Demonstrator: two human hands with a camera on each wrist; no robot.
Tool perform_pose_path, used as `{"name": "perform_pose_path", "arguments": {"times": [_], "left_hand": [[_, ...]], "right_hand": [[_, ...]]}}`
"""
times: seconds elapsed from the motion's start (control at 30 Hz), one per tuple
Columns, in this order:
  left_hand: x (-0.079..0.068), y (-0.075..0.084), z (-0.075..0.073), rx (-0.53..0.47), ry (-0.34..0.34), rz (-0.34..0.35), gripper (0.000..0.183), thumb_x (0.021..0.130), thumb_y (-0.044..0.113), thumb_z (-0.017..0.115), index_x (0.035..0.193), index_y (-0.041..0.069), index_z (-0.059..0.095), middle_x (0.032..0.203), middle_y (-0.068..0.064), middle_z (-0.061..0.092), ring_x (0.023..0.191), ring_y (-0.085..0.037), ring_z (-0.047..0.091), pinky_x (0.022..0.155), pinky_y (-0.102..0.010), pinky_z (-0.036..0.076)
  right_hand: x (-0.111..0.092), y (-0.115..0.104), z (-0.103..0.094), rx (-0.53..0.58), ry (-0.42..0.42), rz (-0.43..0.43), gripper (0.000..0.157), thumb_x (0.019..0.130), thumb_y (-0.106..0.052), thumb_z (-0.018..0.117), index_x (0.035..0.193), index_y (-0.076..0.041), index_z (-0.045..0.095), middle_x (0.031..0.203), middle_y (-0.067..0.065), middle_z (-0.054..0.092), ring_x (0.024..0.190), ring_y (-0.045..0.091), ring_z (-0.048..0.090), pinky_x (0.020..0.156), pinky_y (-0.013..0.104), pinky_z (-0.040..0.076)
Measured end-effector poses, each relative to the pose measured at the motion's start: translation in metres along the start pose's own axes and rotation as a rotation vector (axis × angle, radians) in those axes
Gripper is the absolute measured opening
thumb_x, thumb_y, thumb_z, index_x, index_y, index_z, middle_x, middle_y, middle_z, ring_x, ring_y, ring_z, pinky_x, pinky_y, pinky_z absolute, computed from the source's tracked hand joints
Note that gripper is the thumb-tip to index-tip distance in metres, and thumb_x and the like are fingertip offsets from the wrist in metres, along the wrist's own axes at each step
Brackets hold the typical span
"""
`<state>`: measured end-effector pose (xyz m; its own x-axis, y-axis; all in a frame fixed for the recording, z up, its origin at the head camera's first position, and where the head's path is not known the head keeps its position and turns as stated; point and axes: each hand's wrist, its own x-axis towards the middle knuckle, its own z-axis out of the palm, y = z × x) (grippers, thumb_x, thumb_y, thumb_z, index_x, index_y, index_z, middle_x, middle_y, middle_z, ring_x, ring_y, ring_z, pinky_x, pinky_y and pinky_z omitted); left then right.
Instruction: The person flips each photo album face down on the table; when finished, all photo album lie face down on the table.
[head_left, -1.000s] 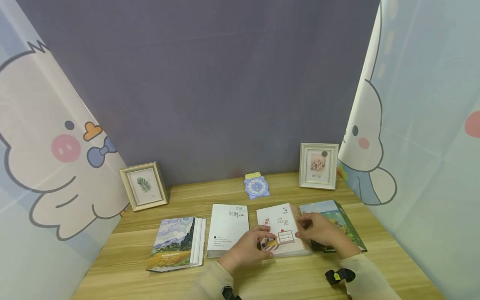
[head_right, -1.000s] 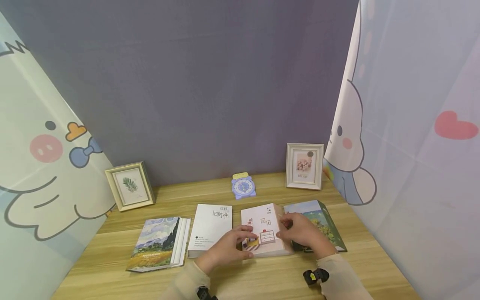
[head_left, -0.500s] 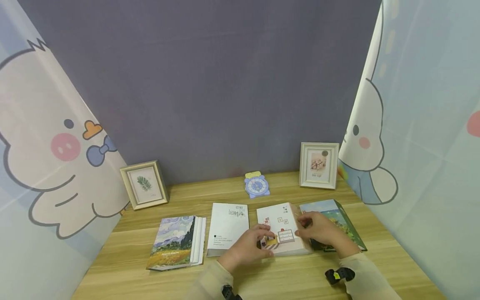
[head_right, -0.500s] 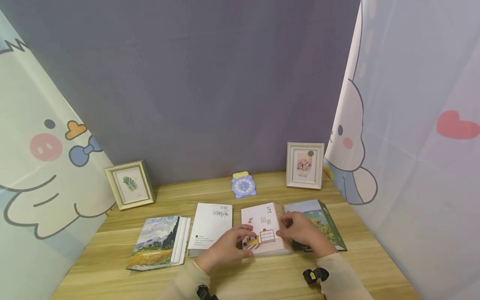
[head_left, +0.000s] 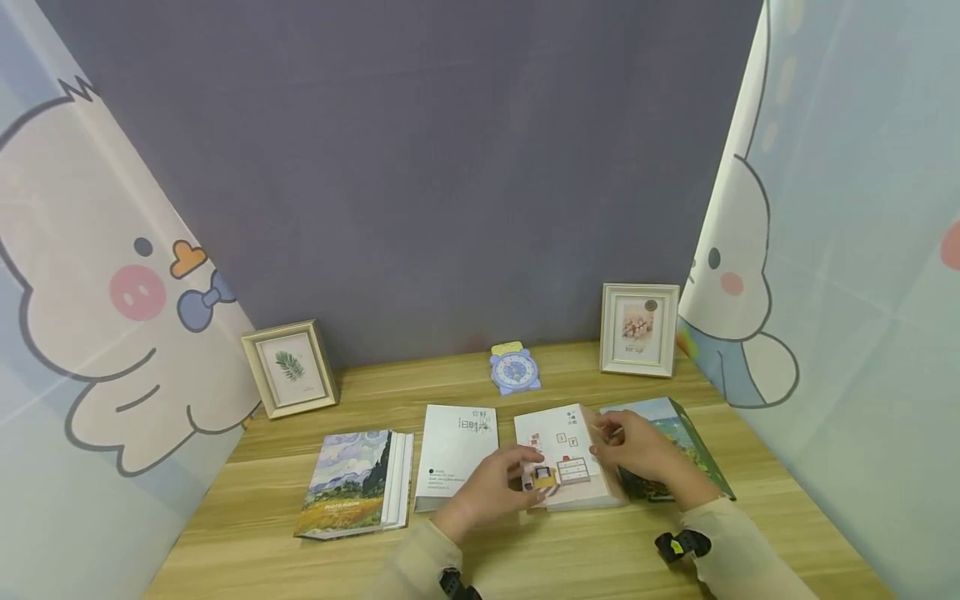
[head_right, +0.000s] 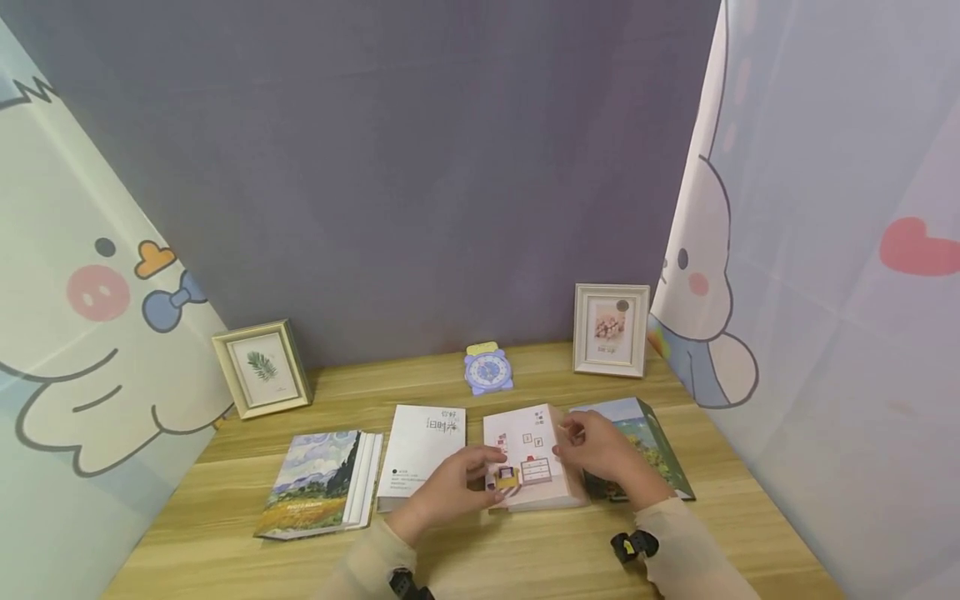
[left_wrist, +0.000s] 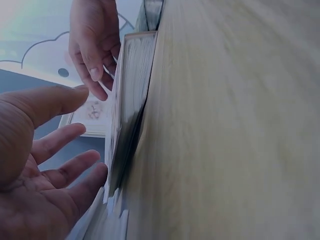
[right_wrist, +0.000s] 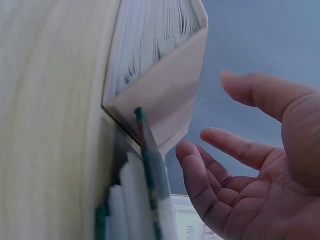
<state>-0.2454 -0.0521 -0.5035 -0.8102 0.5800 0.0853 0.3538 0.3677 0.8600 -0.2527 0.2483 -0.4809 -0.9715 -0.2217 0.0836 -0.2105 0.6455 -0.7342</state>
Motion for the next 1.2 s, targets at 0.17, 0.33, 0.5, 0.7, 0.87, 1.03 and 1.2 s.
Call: {"name": "perform_pose_path", "arguments": {"times": [0.17,0.33,0.5,0.7,0.87,1.03,1.2], "left_hand": [[-0.006,0.003,-0.009,0.020,0.048,0.009,0.049,0.092,0.017,0.083,0.137,0.012,0.066,0.147,-0.006,0.055,0.129,-0.040,0.060,0.108,-0.042,0.053],[-0.012,0.002,-0.019,0.040,0.101,0.038,0.050,0.092,0.014,0.082,0.139,0.007,0.064,0.145,-0.008,0.056,0.127,-0.040,0.061,0.103,-0.043,0.056],[-0.020,-0.003,-0.030,0.046,0.140,0.047,0.050,0.095,0.013,0.079,0.142,0.008,0.061,0.147,-0.010,0.055,0.130,-0.039,0.059,0.106,-0.042,0.054],[-0.032,-0.013,-0.043,0.059,0.199,0.065,0.046,0.098,0.014,0.076,0.142,0.011,0.062,0.150,-0.015,0.052,0.134,-0.034,0.056,0.106,-0.039,0.054],[-0.041,-0.021,-0.054,0.087,0.284,0.110,0.045,0.096,0.010,0.077,0.139,0.006,0.063,0.146,-0.016,0.055,0.135,-0.032,0.055,0.107,-0.043,0.053],[-0.050,-0.025,-0.068,0.150,0.403,0.121,0.044,0.094,0.009,0.080,0.135,0.014,0.067,0.144,-0.014,0.059,0.135,-0.034,0.055,0.110,-0.055,0.048],[-0.057,-0.033,-0.078,0.199,0.472,0.085,0.047,0.092,0.011,0.082,0.136,0.017,0.067,0.148,-0.012,0.056,0.140,-0.039,0.049,0.112,-0.064,0.042]], "right_hand": [[0.004,-0.011,0.000,-0.046,0.008,-0.002,0.057,0.093,-0.022,0.083,0.138,0.004,0.062,0.123,0.016,0.065,0.108,0.032,0.065,0.087,0.049,0.060],[0.013,-0.025,0.004,-0.103,0.011,-0.027,0.062,0.093,-0.024,0.082,0.145,0.001,0.058,0.131,0.018,0.062,0.116,0.036,0.062,0.093,0.054,0.057],[0.022,-0.035,0.012,-0.128,0.002,-0.052,0.058,0.093,-0.025,0.083,0.142,-0.002,0.061,0.133,0.020,0.060,0.119,0.038,0.061,0.093,0.055,0.057],[0.028,-0.046,0.022,-0.160,-0.010,-0.071,0.057,0.093,-0.027,0.082,0.142,-0.006,0.061,0.136,0.019,0.058,0.120,0.037,0.060,0.091,0.055,0.057],[0.033,-0.052,0.028,-0.130,-0.009,-0.073,0.060,0.092,-0.027,0.083,0.142,-0.005,0.060,0.139,0.018,0.057,0.122,0.038,0.061,0.093,0.055,0.057],[0.040,-0.061,0.039,-0.113,-0.037,-0.086,0.062,0.091,-0.028,0.083,0.143,-0.004,0.060,0.139,0.016,0.057,0.122,0.037,0.061,0.094,0.052,0.057],[0.046,-0.074,0.051,-0.089,-0.068,-0.091,0.062,0.091,-0.025,0.084,0.144,-0.004,0.059,0.144,0.017,0.056,0.126,0.038,0.060,0.098,0.053,0.056]]}}
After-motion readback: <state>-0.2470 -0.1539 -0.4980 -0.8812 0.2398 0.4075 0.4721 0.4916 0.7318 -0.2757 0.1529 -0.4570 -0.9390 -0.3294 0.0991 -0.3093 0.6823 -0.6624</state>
